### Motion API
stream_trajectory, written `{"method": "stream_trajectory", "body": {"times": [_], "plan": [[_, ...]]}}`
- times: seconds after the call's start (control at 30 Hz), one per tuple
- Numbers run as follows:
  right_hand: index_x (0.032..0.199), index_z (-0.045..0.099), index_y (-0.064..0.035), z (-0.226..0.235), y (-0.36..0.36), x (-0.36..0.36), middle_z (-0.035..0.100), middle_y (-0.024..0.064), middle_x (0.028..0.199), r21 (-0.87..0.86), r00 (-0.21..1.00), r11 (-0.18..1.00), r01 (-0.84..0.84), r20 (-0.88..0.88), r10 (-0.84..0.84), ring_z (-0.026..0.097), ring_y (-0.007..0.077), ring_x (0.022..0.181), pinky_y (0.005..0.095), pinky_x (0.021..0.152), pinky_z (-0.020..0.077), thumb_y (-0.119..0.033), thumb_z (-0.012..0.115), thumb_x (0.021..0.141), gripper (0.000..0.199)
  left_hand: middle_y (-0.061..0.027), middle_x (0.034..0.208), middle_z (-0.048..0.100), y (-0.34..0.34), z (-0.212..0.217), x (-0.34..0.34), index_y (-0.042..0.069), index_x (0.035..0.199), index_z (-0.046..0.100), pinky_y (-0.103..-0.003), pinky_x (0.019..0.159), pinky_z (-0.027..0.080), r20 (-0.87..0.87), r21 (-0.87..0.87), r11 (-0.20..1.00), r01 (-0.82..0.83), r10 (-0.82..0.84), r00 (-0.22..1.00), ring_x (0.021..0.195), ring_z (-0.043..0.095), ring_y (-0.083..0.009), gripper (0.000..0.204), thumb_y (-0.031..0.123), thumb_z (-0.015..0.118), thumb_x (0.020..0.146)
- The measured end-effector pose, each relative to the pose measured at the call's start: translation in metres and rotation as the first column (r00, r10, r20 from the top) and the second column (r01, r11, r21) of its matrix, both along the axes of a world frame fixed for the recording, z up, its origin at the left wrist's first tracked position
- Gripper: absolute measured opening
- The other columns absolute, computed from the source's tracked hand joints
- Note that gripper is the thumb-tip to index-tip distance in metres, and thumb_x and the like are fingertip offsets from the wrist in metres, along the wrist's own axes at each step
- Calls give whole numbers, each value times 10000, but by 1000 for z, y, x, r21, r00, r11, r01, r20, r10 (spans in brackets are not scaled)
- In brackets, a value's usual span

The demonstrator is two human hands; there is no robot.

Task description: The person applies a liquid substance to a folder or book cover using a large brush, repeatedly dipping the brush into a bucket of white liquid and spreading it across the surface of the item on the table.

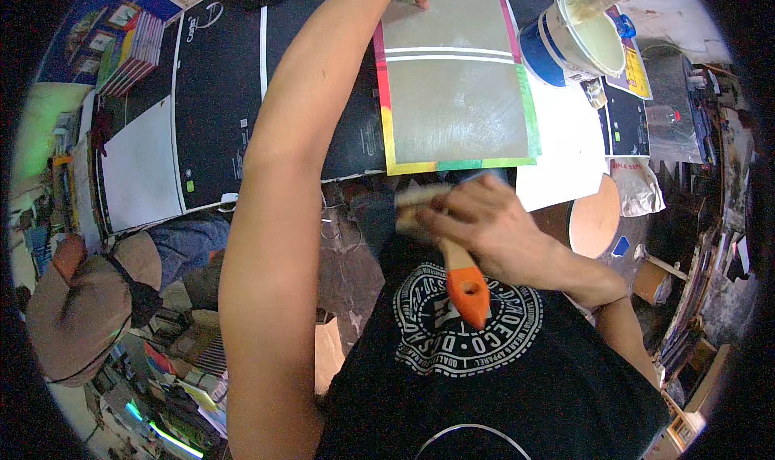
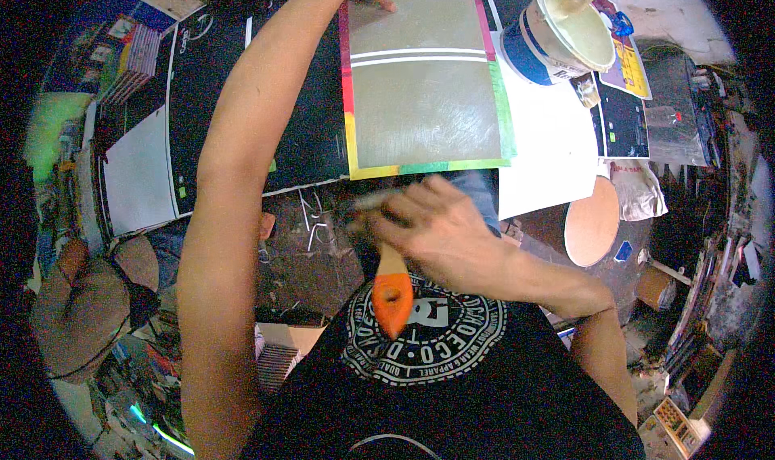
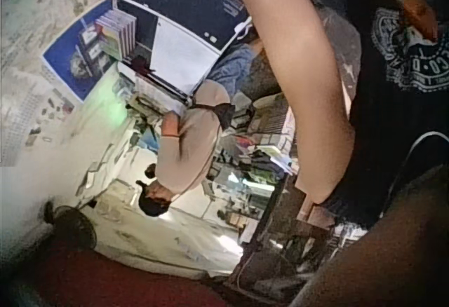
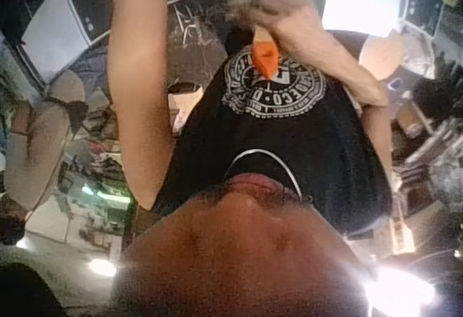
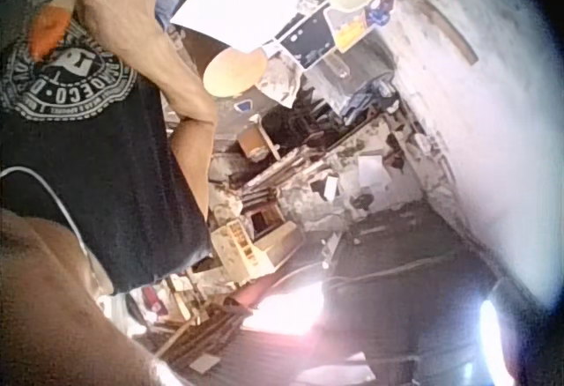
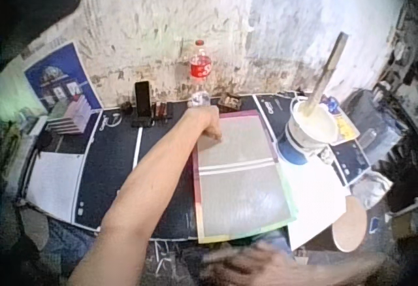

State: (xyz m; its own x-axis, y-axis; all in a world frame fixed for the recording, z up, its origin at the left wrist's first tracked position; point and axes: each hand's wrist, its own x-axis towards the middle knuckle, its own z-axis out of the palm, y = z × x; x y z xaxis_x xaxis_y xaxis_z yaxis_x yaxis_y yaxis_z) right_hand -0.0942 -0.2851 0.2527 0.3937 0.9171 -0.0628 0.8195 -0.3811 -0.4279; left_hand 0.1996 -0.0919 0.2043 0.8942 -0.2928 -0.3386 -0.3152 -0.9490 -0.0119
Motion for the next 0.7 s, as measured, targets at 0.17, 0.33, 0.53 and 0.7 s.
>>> {"method": "stream_trajectory", "body": {"times": [0.17,0.33,0.53,0.7], "plan": [[1141,645,-61,-20,-24,11,642,122,1051,41,956,967,253,146,-256,612,288,945,397,845,454,-183,643,759,401,-118,776,720,2,-11,12,41,740,738,-380,625,547,64,-33,999,28,-26,998,676,676,-232,420,431,823,608],[1119,663,-94,25,-19,32,651,114,1039,-27,985,988,155,86,-152,620,268,981,391,844,454,-179,613,764,368,-88,702,703,3,-15,17,53,687,729,-375,589,536,-87,-104,993,-47,38,996,610,652,-203,411,446,829,621],[1161,656,-148,-39,-38,102,657,80,1109,50,919,972,229,317,-233,606,282,1022,422,903,417,-185,530,823,362,-109,835,732,-9,-7,12,54,821,755,-383,662,554,-38,90,990,-111,115,993,740,689,-240,445,451,829,633],[1129,660,-192,-28,-100,38,652,4,1105,-95,995,995,8,105,2,593,179,1052,388,895,385,-195,522,810,348,-142,975,719,-7,5,3,33,925,739,-394,761,552,47,4,999,-54,54,997,870,689,-274,539,480,812,633]]}}
